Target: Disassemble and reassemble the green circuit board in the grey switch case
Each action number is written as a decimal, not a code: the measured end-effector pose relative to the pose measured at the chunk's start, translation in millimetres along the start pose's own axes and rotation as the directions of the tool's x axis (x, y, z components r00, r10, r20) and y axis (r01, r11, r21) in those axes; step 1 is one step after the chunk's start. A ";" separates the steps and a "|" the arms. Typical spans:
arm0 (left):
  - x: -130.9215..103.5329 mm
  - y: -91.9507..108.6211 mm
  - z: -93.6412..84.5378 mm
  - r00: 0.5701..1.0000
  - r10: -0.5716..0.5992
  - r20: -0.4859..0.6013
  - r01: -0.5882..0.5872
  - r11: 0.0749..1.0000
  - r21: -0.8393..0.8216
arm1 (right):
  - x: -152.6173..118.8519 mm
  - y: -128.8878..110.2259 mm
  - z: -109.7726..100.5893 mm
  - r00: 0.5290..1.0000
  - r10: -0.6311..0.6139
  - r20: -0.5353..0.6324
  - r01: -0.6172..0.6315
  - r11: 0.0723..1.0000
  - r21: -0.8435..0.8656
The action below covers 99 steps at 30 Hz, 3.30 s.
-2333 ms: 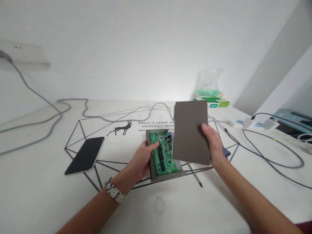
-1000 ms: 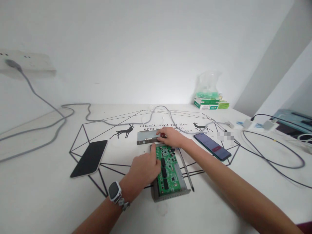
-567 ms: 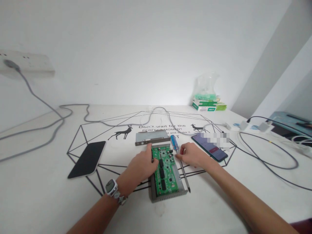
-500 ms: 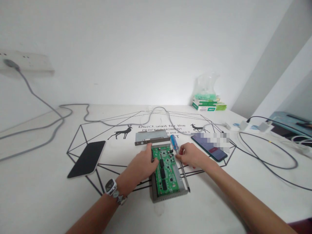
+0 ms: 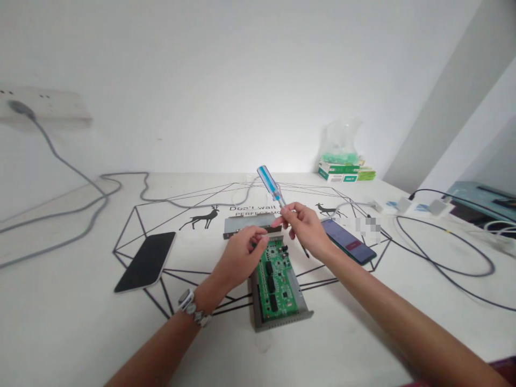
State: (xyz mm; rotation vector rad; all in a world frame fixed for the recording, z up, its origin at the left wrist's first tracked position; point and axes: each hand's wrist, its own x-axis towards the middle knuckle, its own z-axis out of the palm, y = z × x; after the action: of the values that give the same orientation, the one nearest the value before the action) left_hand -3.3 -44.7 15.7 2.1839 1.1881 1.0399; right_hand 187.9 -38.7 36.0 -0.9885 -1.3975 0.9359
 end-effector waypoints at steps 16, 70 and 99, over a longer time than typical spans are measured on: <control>13.8 -25.0 1.0 0.996 0.027 -0.083 -0.041 0.984 -0.176 | 36.7 6.0 66.8 0.964 -0.260 0.045 0.249 0.952 0.176; 8.5 -38.7 1.3 0.998 -0.003 -0.057 0.007 0.997 0.071 | 27.1 -31.1 45.1 0.920 -0.389 -0.053 0.227 0.635 -0.739; 10.3 -34.6 3.9 0.997 0.045 -0.057 -0.048 0.997 -0.056 | 40.7 -23.5 33.1 0.918 -0.389 0.081 0.365 0.745 -0.558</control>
State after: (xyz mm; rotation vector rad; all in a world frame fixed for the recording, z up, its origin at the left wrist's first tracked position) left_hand -14.4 -17.8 -5.9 2.1606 1.1219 1.1473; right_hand 152.8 -8.2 69.7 -1.0805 -1.8057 0.1806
